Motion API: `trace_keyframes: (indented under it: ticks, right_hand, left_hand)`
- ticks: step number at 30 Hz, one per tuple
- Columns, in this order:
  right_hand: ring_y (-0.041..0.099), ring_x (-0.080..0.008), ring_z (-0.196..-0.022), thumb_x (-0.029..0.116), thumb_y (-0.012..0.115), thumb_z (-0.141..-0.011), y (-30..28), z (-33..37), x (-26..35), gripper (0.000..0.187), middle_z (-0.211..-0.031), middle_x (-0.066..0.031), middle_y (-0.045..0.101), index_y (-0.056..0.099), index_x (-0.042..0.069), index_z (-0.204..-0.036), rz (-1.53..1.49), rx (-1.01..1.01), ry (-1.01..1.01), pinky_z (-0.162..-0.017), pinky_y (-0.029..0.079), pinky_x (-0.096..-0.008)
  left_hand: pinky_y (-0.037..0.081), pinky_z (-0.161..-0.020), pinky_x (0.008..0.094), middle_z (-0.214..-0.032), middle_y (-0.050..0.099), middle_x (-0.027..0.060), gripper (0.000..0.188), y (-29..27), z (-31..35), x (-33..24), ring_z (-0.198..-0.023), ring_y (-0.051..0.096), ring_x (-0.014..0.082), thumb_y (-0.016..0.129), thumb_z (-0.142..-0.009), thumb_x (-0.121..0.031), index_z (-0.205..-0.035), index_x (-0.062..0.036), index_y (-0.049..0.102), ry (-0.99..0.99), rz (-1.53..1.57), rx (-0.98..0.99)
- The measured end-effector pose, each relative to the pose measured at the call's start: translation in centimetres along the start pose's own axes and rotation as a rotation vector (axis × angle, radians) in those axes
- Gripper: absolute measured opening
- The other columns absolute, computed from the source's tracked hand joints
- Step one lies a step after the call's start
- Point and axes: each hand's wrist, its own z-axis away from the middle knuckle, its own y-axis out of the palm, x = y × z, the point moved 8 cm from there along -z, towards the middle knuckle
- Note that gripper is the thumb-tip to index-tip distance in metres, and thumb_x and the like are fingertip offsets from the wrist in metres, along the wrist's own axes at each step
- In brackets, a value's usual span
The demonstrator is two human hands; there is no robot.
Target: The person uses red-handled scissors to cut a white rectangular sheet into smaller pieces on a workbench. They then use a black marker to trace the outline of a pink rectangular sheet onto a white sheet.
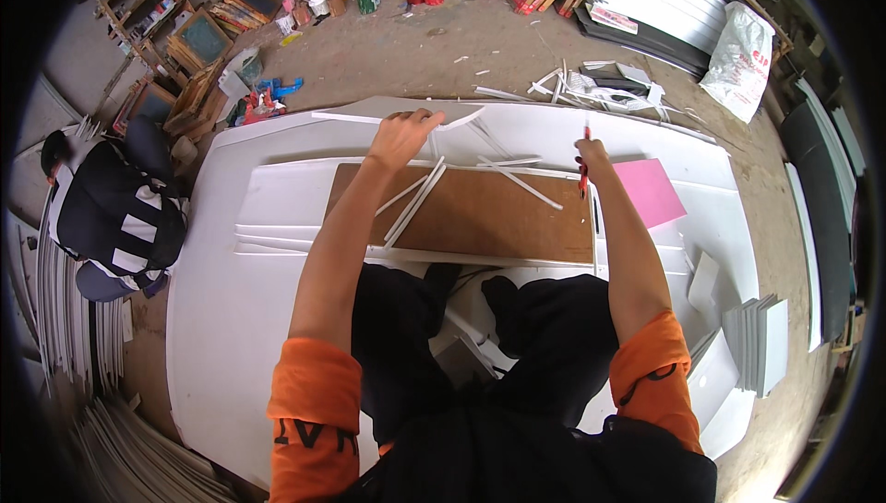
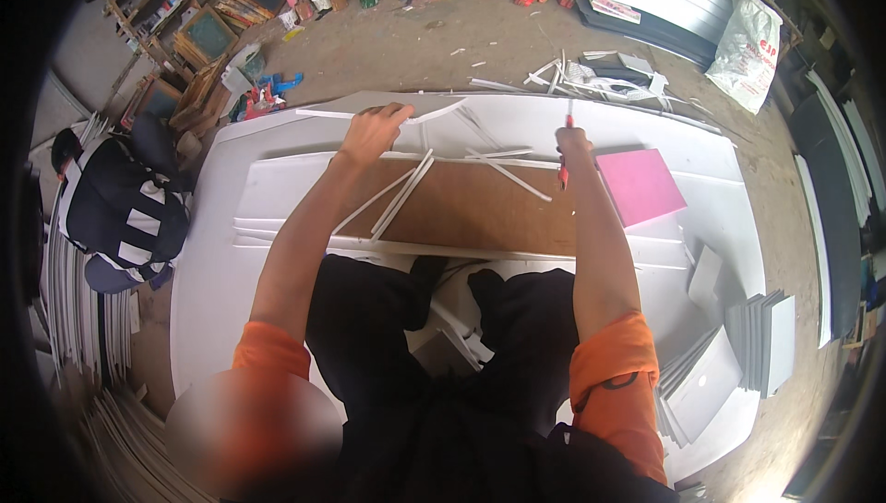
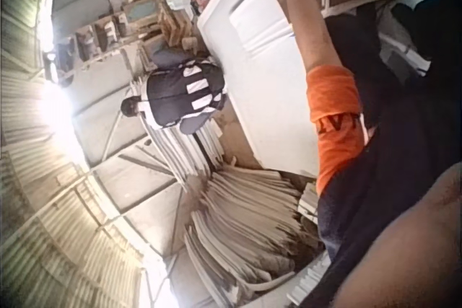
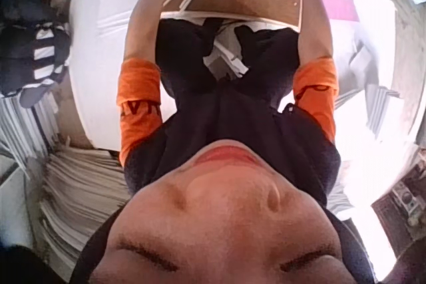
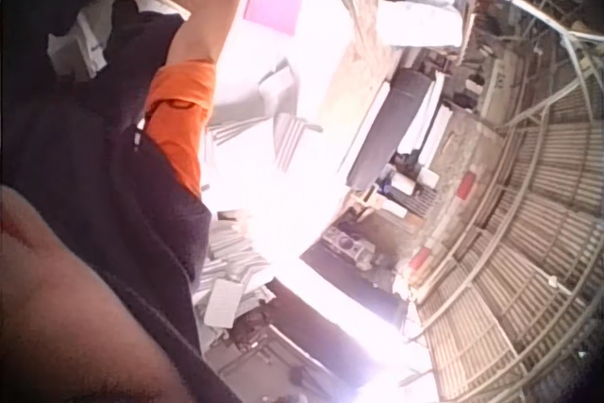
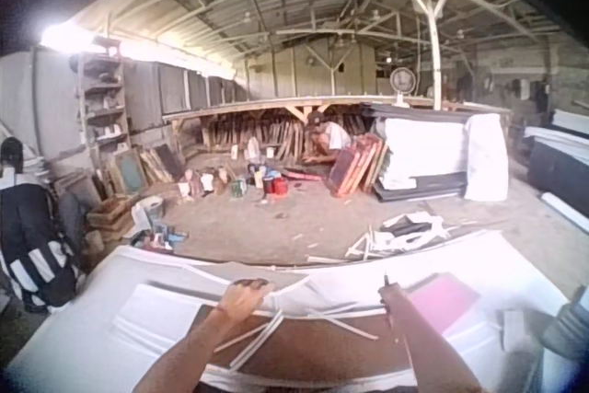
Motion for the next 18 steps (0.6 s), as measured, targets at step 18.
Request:
trace_keyframes:
  ticks: [18]
  right_hand:
    - [0.044, -0.0361, -0.101, 0.017, 0.069, -0.069, 19.0, 1.9, -6.2, 0.048, -0.106, -0.0211, 0.043, 0.044, -0.005, -0.104, 0.751, 0.107, -0.568, -0.080, 0.042, -0.0434]
  left_hand:
    - [0.045, -0.077, 0.0361, -0.097, 0.060, 0.0008, 0.021, 10.7, 9.4, 2.3, -0.093, 0.056, 0.0214, 0.063, -0.058, -0.004, -0.076, -0.0072, 0.051, -0.078, 0.288, -0.047]
